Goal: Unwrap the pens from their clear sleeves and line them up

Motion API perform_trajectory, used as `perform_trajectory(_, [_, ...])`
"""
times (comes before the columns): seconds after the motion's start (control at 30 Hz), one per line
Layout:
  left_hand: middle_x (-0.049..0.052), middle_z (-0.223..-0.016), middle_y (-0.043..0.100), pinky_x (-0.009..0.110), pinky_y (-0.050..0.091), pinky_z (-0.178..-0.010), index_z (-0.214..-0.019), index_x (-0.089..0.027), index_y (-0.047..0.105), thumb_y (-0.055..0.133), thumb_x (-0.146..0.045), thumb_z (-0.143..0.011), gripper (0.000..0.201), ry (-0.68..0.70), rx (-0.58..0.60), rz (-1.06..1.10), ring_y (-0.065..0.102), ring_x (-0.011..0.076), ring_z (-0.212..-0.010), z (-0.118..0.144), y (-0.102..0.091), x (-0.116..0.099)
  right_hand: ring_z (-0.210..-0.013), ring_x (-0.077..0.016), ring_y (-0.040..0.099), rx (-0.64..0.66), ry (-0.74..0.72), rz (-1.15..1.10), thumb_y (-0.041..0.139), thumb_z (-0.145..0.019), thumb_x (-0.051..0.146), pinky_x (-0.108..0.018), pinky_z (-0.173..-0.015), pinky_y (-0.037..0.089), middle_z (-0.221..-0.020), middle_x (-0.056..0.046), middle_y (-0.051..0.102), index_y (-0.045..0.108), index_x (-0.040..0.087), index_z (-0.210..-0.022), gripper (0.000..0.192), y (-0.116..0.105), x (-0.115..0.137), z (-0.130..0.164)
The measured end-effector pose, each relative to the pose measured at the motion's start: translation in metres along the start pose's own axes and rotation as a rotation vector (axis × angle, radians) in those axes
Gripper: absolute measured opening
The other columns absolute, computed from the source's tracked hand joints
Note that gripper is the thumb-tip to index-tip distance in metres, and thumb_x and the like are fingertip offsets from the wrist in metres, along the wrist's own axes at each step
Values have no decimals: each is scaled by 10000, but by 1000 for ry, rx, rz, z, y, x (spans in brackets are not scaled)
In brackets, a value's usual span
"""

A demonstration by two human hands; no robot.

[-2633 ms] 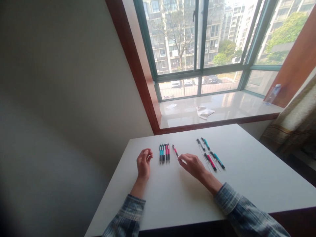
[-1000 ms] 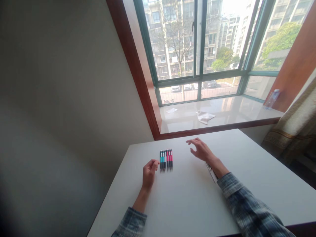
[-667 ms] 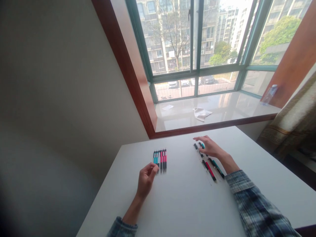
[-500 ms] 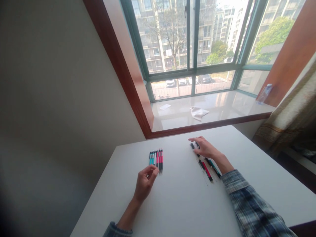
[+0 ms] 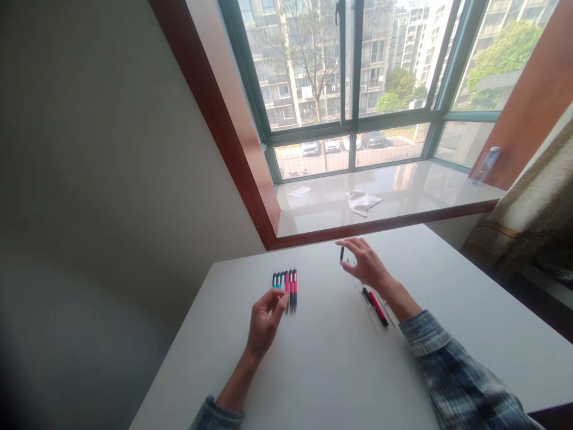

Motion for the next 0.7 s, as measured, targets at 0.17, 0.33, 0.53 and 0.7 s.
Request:
perform_trajectory(0.17, [41,-879,680,273,477,-700,-1044,-201,676,690,-475,-874,322,-4,74,48,595,173,-746,-37,22,-20,-1129,-278,616,60,-203,-49,679,-908,211,-436,-937,575,-1228,-100,637,536,318,-1442,563,21,61,-2])
perform_trajectory(0.33, [81,-980,724,282,496,-667,-1040,-203,683,740,-511,-833,375,31,208,40,636,201,-797,-53,51,-22,-1078,-262,642,56,-257,-118,656,-928,194,-412,-886,588,-1196,-96,652,531,330,-1432,537,31,76,5])
perform_trajectory(0.53, [54,-846,729,303,498,-690,-1008,-203,682,740,-486,-838,336,21,148,49,645,197,-744,-48,62,-4,-1123,-271,640,83,-246,-124,687,-927,243,-428,-930,582,-1252,-102,657,479,323,-1483,599,30,64,7])
perform_trajectory(0.7, [38,-847,744,308,491,-718,-962,-216,671,770,-426,-813,276,9,51,35,663,190,-748,-45,61,4,-1131,-302,616,-46,-17,18,680,-942,303,-484,-983,545,-1171,-94,702,668,279,-1266,325,20,10,1])
Point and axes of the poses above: each hand's wrist, its own z-axis away from the middle knuckle, its own y-axis out of the palm, x = y × z, the point moved 1 cm from there along -z, towards the middle knuckle
